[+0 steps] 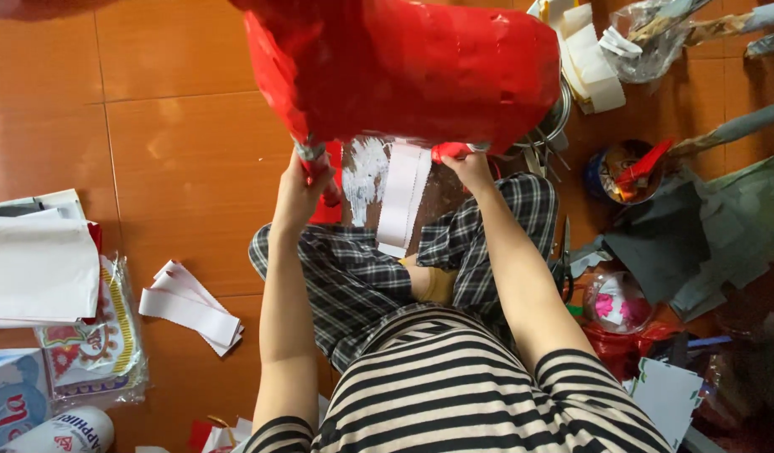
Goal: Applying red paper strips and decorative gold foil to a horse-shaped craft frame using glue and scissors.
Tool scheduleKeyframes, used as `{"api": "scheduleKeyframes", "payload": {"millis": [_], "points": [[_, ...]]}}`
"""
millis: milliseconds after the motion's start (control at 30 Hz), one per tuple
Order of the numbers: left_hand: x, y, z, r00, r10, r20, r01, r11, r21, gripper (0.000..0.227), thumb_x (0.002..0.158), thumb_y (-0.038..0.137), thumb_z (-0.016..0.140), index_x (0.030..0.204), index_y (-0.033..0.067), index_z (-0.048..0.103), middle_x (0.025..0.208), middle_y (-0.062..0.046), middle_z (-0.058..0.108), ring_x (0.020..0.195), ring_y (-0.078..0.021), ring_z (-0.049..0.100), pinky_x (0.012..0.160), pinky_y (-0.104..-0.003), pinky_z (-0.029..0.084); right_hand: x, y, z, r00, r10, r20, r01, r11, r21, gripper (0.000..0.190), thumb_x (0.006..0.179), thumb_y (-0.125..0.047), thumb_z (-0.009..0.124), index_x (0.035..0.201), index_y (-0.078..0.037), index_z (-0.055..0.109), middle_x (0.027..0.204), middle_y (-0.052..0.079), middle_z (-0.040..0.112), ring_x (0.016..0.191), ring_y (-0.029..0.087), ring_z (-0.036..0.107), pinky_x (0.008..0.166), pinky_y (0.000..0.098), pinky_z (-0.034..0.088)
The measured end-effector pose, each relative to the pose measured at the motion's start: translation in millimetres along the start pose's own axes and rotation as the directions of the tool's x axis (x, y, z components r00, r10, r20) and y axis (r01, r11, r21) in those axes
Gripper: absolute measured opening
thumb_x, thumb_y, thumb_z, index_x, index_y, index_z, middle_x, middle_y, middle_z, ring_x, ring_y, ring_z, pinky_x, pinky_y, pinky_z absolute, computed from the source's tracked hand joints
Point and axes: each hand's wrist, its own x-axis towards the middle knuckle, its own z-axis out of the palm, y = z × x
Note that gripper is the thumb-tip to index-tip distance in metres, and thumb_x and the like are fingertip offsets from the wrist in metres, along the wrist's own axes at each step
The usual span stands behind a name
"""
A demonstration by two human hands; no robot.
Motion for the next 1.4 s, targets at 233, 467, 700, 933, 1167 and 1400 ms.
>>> {"api": "scheduleKeyframes", "payload": {"millis": [233, 467, 700, 933, 1167, 1400], "points": [[3, -8, 3, 0.998, 0.063, 0.009, -0.063, 0.998, 0.021, 0.022, 0.101, -0.001, 0.062, 0.119, 0.0037, 0.050, 0.088, -0.004, 0.061, 0.073, -0.0157, 0.067, 0.067, -0.030, 0.055, -1, -10, 7, 0.997, 0.076, 0.006, -0.075, 0.957, 0.281, 0.013, 0.085, -0.005, 0.081, 0.092, 0.001, 0.072, 0.095, 0.005, 0.074, 0.089, 0.015, 0.068, 0.083, 0.0309, 0.054], [4, -18, 0, 0.997, 0.074, -0.022, -0.070, 0.987, 0.147, 0.024, 0.102, 0.002, 0.065, 0.122, 0.0039, 0.051, 0.088, -0.007, 0.065, 0.074, -0.0168, 0.069, 0.072, -0.032, 0.056, -11, -34, -14, 0.990, 0.130, 0.046, -0.116, 0.966, -0.230, 0.024, 0.085, -0.017, 0.082, 0.081, -0.002, 0.063, 0.069, 0.011, 0.065, 0.064, 0.023, 0.063, 0.065, 0.0392, 0.050], [3, -22, 1, 0.991, 0.104, -0.084, -0.081, 0.967, 0.242, 0.040, 0.098, 0.008, 0.071, 0.132, 0.0042, 0.051, 0.099, -0.007, 0.068, 0.086, -0.0188, 0.063, 0.079, -0.033, 0.054, -14, -61, -17, 0.917, 0.389, 0.093, -0.349, 0.891, -0.291, 0.025, 0.080, -0.015, 0.081, 0.081, -0.002, 0.060, 0.065, 0.012, 0.060, 0.055, 0.025, 0.060, 0.057, 0.0402, 0.048], [3, -33, -2, 0.989, 0.130, -0.073, -0.110, 0.965, 0.237, 0.031, 0.100, 0.008, 0.070, 0.126, 0.0049, 0.054, 0.100, -0.009, 0.069, 0.090, -0.0189, 0.064, 0.084, -0.034, 0.054, -1, -23, -6, 0.996, -0.072, 0.052, 0.074, 0.996, -0.044, 0.014, 0.087, -0.007, 0.077, 0.083, -0.003, 0.064, 0.082, 0.007, 0.070, 0.078, 0.018, 0.067, 0.076, 0.0320, 0.052], [4, -31, 3, 0.984, 0.157, -0.088, -0.132, 0.963, 0.237, 0.032, 0.099, 0.010, 0.073, 0.125, 0.0042, 0.055, 0.102, -0.011, 0.070, 0.090, -0.0203, 0.066, 0.082, -0.034, 0.054, -4, -18, -11, 0.996, -0.018, 0.085, 0.011, 0.996, 0.085, 0.016, 0.091, -0.010, 0.078, 0.084, -0.001, 0.067, 0.084, 0.009, 0.070, 0.080, 0.018, 0.064, 0.077, 0.0312, 0.051], [3, -31, 0, 0.996, -0.012, -0.084, 0.017, 0.998, 0.053, 0.027, 0.100, 0.010, 0.072, 0.119, 0.0040, 0.053, 0.093, -0.009, 0.064, 0.079, -0.0176, 0.060, 0.073, -0.034, 0.053, -8, 2, -5, 0.971, -0.204, -0.122, 0.157, 0.935, -0.317, 0.020, 0.092, -0.015, 0.082, 0.090, 0.001, 0.070, 0.079, 0.012, 0.071, 0.072, 0.026, 0.068, 0.068, 0.0362, 0.052]]}}
